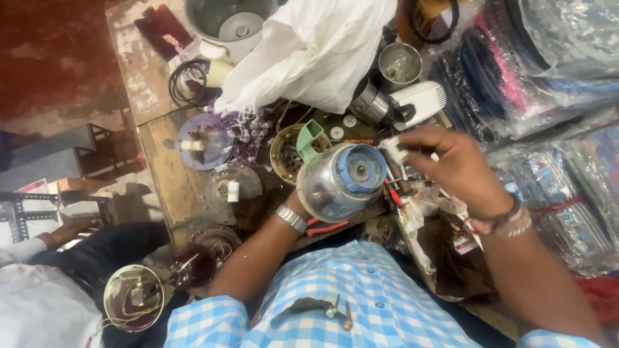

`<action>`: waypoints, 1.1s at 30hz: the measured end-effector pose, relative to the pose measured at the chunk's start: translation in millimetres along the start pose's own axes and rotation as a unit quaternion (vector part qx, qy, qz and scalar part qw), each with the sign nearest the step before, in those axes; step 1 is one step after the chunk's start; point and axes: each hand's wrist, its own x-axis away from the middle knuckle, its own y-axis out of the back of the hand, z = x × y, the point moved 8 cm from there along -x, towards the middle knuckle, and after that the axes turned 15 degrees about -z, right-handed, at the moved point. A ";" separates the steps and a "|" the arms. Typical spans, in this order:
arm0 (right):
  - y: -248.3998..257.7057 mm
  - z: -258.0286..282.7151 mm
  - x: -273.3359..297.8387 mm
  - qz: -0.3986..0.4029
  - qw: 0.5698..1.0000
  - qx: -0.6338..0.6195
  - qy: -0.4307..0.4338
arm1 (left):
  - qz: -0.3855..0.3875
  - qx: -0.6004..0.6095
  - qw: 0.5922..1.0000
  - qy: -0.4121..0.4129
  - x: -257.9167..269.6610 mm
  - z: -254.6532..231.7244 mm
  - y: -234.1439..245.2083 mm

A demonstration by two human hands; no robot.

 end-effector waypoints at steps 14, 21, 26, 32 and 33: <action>-45.0 82.0 -4.1 0.123 0.940 0.291 0.129 | -0.016 -0.035 0.999 -0.017 -6.6 0.8 6.4; -49.0 93.8 -15.1 0.143 0.913 0.373 0.076 | -0.017 -0.029 0.999 -0.011 -1.9 -4.2 4.1; -57.8 107.5 -8.6 0.197 0.899 0.307 0.243 | -0.016 -0.029 0.999 -0.008 3.3 -4.9 3.6; -54.4 103.0 2.4 0.244 0.901 0.188 0.306 | -0.012 -0.023 1.000 -0.011 6.3 -6.0 -0.8; -51.2 106.2 4.2 0.252 0.908 0.114 0.314 | -0.010 -0.020 1.000 -0.010 7.4 -5.1 -1.5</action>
